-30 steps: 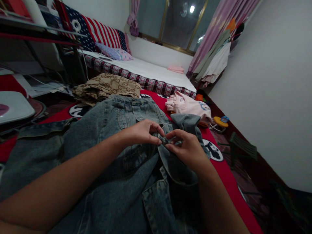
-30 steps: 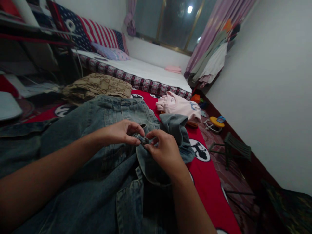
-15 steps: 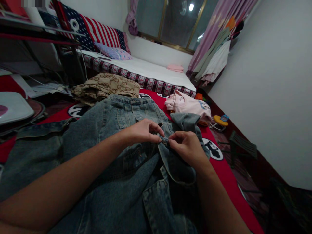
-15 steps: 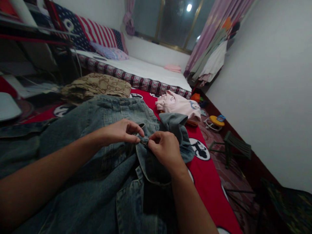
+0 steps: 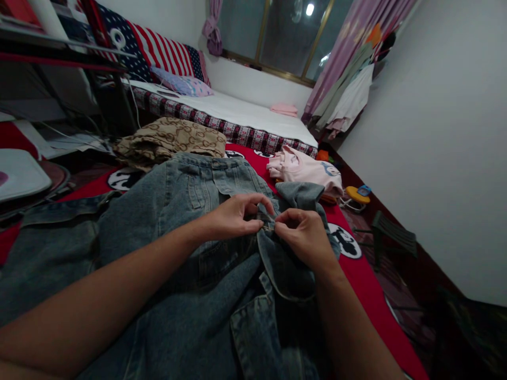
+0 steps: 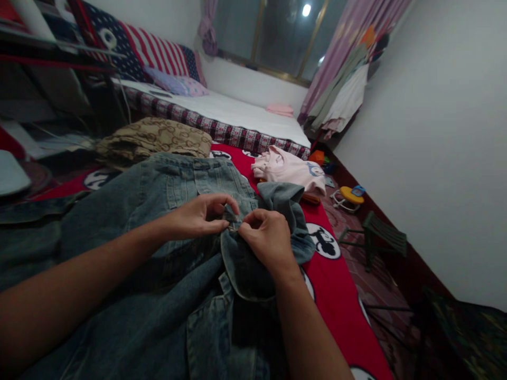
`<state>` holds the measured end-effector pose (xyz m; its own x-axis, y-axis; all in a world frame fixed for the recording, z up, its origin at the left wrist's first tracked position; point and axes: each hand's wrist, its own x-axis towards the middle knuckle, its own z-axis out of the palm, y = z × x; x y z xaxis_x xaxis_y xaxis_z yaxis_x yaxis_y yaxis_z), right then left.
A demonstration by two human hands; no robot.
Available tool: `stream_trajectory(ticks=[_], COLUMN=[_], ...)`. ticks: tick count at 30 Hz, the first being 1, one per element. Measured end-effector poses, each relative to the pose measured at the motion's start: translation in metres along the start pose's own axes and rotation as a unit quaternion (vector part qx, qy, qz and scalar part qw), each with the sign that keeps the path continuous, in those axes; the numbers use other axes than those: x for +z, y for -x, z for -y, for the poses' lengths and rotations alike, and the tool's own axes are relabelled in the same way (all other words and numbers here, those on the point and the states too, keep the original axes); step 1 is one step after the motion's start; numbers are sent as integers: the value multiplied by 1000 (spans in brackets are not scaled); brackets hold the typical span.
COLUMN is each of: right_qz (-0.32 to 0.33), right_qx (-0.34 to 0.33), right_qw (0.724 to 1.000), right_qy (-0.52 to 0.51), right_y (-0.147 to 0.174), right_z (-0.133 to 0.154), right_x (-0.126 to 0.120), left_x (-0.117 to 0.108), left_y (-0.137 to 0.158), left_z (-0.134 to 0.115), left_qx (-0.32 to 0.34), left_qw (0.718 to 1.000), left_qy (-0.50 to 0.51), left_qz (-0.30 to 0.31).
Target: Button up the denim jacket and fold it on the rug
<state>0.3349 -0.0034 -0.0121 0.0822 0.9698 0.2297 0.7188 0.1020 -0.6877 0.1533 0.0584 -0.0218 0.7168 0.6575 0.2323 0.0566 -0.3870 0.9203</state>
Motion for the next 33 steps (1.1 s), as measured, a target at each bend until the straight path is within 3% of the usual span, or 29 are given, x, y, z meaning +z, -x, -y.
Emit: stream_trajectory(ticks=[6,12,18,25,33], right_qz=[18,53,104,132,56], right_qx=[-4,9,13,22,4], right_qw=[1000,995,986,979,989], right_qy=[-20,-80,-130,-151,-140], right_y=[-3,-2,-2,-4,2], right_z=[-1,4,3,-3,12], right_x=[1,-7,-19,-15,-18], left_x=[9,11,2,-1,1], left_y=[-3,-7,-3,-1,0], left_z=[8,16,14,19,20], left_qx=[-9,-78,-107,-87,-80], left_qw=[985,958,944,940,932], left_qy=[157,248,308,330,353], left_qz=[-71,-123,-51,9,17])
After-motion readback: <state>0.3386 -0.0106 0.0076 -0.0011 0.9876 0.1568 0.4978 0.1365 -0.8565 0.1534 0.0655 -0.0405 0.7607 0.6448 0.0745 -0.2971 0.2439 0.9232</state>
